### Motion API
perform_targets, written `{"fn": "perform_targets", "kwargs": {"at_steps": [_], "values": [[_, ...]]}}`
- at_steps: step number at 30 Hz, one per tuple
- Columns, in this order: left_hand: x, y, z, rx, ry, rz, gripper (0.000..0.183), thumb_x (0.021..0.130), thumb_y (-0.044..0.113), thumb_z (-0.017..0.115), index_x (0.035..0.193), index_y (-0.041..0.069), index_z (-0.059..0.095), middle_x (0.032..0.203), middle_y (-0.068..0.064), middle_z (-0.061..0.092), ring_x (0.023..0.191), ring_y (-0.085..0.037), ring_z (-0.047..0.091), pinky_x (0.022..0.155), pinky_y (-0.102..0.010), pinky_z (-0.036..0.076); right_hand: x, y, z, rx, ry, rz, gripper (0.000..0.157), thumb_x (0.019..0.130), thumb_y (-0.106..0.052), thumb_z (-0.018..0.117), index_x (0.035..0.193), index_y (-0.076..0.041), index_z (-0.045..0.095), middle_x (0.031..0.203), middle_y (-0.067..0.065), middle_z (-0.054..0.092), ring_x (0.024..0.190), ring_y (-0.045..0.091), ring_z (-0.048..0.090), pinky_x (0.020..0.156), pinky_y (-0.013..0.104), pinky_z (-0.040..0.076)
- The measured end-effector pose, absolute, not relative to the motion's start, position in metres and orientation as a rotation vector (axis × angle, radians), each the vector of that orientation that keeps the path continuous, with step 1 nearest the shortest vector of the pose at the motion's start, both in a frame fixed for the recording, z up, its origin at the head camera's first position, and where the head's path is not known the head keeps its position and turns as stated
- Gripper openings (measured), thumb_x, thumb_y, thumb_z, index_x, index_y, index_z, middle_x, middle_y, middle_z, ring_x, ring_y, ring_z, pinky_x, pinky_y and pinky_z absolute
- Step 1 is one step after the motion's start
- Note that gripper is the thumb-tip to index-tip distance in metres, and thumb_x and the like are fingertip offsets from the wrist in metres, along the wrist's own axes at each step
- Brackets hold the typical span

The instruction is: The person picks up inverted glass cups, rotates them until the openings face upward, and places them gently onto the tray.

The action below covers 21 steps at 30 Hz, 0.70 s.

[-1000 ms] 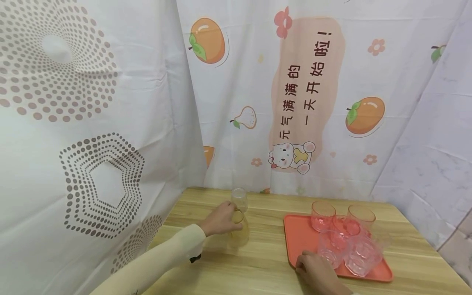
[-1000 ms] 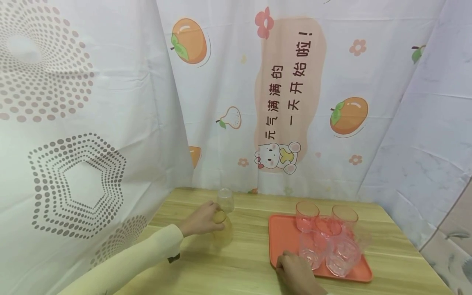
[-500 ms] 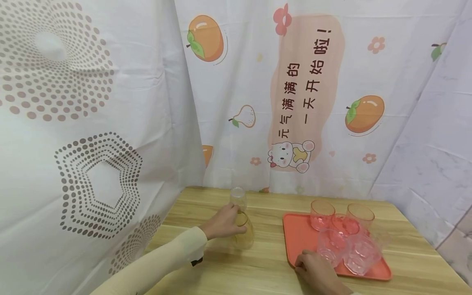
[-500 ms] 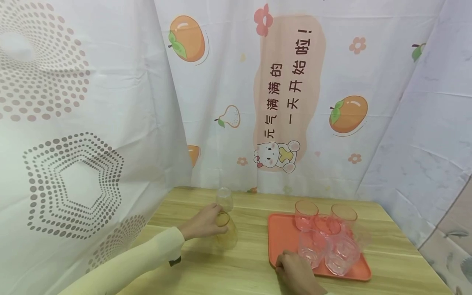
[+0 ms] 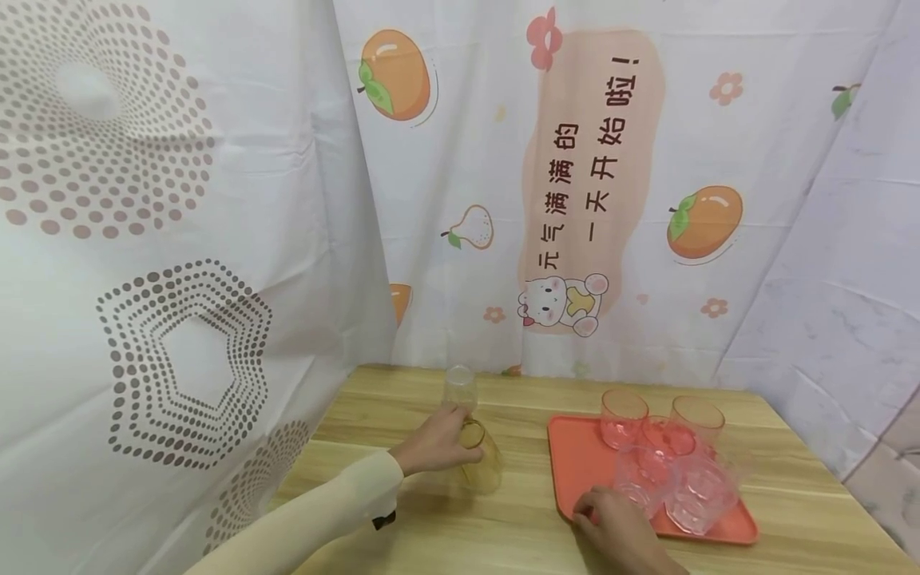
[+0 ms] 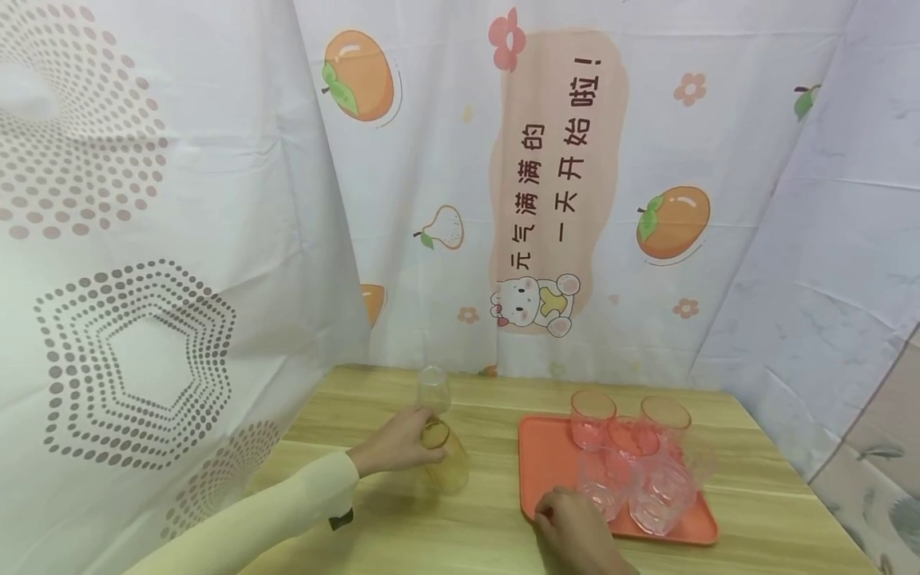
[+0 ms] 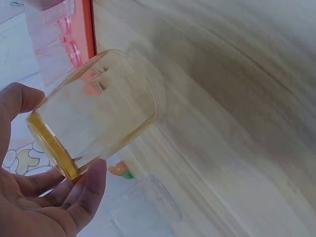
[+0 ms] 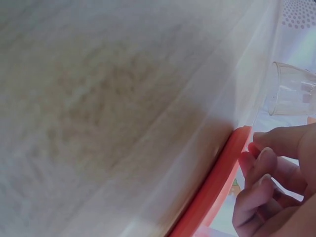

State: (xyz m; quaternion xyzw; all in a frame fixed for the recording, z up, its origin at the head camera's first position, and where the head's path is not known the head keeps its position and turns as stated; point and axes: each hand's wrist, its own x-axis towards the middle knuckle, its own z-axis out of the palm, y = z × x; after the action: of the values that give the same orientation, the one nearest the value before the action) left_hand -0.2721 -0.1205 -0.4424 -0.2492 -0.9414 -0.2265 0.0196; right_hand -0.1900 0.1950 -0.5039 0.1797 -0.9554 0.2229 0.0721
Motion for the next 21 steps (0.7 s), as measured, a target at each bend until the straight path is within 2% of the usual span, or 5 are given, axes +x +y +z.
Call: {"fn": "perform_targets", "kwargs": {"at_steps": [5, 11, 15, 21], "values": [[-0.274, -0.12, -0.448, -0.764, -2.921, -0.809, 0.064, 0.077, 0.046, 0.07, 0.123, 0.003, 0.055, 0.119, -0.007, 0.057, 0.105, -0.023, 0.056, 0.081, -0.036, 0.05, -0.192, 0.192, -0.5, 0.452, -2.905, 0.765, 0.006, 0.08, -0.022, 0.075, 0.079, -0.024, 0.069, 0.078, -0.015, 0.059, 0.072, 0.002, 0.053, 0.065, 0.028, 0.047], [-0.275, -0.12, -0.452, -0.83, -2.879, -1.018, 0.051, 0.077, 0.044, 0.072, 0.111, 0.009, 0.058, 0.112, -0.01, 0.061, 0.097, -0.023, 0.061, 0.072, -0.029, 0.051, -0.194, 0.188, -0.5, 0.475, -2.87, 0.887, 0.004, 0.082, -0.025, 0.074, 0.081, -0.022, 0.071, 0.079, -0.015, 0.061, 0.068, -0.001, 0.05, 0.063, 0.024, 0.046], [-0.271, -0.12, -0.45, -0.845, -2.871, -1.193, 0.052, 0.078, 0.043, 0.074, 0.112, 0.007, 0.056, 0.113, -0.012, 0.06, 0.093, -0.022, 0.06, 0.069, -0.028, 0.051, -0.194, 0.186, -0.499, 0.52, -2.849, 0.967, 0.006, 0.084, -0.026, 0.072, 0.082, -0.021, 0.071, 0.078, -0.016, 0.061, 0.066, -0.002, 0.049, 0.06, 0.022, 0.043], [-0.266, -0.118, -0.451, -0.772, -2.907, -1.264, 0.054, 0.078, 0.046, 0.074, 0.114, 0.01, 0.055, 0.111, -0.004, 0.059, 0.083, -0.011, 0.056, 0.065, -0.029, 0.049, -0.192, 0.184, -0.496, 0.508, -2.863, 1.052, 0.01, 0.087, -0.031, 0.069, 0.085, -0.021, 0.07, 0.075, -0.014, 0.06, 0.061, 0.0, 0.046, 0.055, 0.022, 0.04]]}}
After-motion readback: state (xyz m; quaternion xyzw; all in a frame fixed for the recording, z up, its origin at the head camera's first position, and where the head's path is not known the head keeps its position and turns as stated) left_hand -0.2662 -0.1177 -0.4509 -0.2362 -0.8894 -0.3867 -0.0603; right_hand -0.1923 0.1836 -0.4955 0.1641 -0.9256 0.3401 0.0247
